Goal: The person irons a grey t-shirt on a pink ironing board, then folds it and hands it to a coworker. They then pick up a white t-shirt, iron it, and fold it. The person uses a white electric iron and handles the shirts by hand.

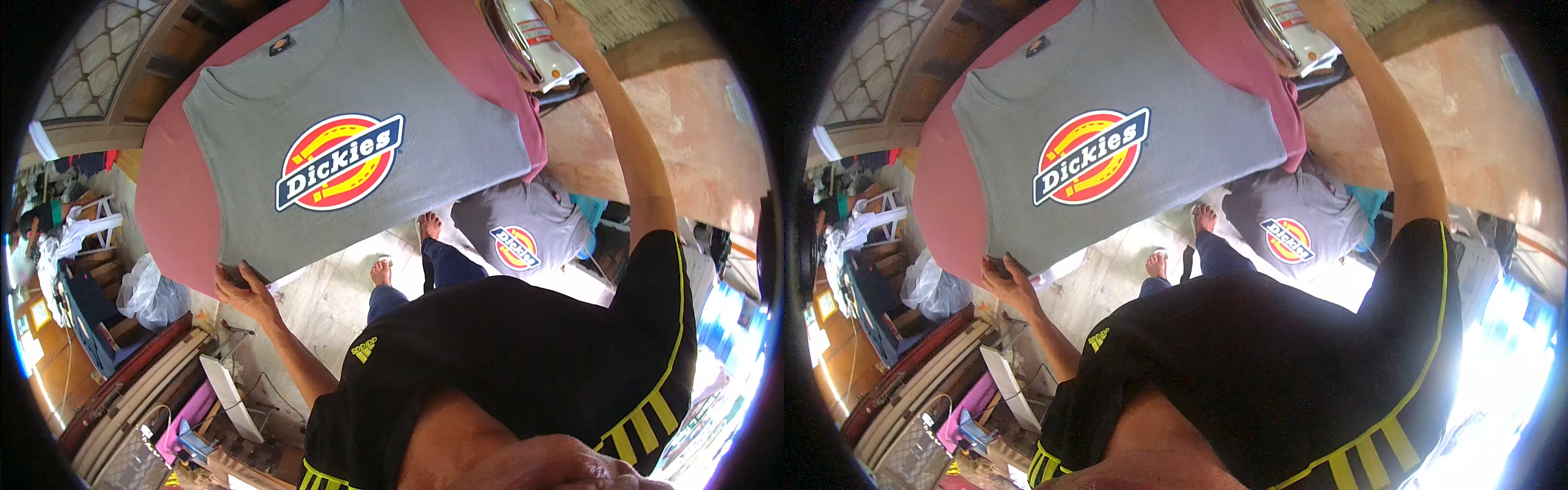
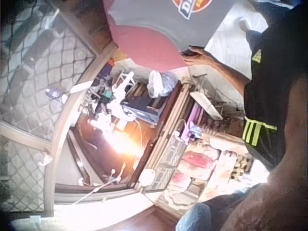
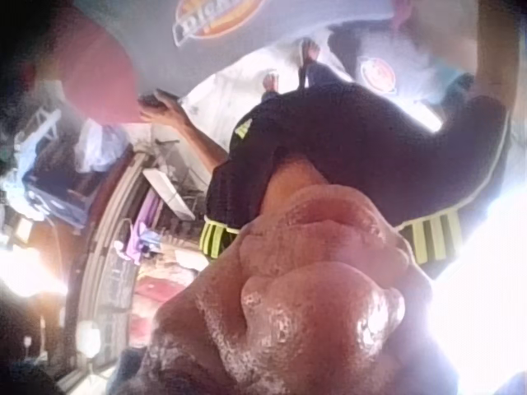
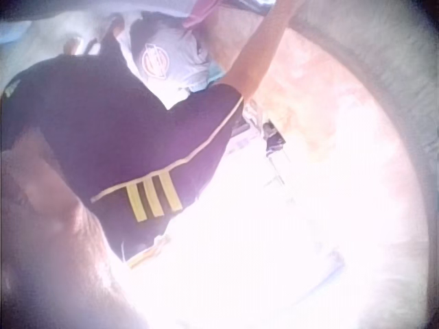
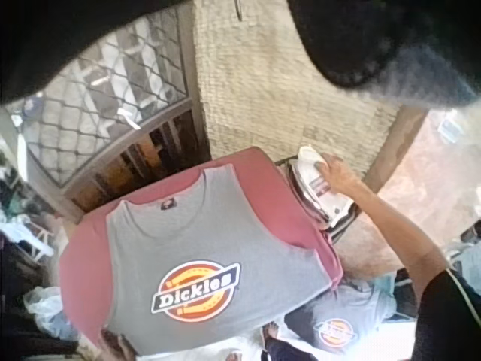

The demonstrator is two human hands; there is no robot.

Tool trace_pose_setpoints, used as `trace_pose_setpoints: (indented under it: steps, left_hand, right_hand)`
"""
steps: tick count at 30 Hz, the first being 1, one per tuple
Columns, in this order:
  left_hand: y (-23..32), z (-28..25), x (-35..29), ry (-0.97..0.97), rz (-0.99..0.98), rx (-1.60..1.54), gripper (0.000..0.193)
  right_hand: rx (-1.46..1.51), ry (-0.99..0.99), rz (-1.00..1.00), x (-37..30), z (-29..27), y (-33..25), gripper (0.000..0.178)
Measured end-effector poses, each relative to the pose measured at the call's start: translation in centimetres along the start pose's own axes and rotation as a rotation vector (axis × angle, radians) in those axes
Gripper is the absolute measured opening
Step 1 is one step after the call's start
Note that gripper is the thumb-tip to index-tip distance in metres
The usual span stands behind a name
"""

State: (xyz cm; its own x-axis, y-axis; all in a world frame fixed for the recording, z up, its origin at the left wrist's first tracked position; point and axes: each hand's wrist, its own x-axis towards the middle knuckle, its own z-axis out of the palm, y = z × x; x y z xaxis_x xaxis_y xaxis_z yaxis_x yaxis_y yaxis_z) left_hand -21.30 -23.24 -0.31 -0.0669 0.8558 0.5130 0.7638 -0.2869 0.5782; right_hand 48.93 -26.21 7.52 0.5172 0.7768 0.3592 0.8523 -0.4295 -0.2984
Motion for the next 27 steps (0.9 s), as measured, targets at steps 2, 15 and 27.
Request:
trace_pose_setpoints:
  steps: [2,15,27]
  left_hand:
    - [-0.4,-0.9,0.1,-0.043,-0.02,0.023,0.038]
    - [-3.0,-3.4,0.8,-0.329,0.08,-0.33,0.022]
    - [2.9,-15.7,6.5,-0.518,0.052,-0.816,0.02]
  right_hand:
    - [-0.276,0.3,-0.212,-3.6,-1.8,-4.8,0.048]
    - [0.214,0.034,0.15,-26.7,2.5,-8.9,0.033]
    - [0.893,0.285,0.452,-44.0,-17.1,-12.1,0.015]
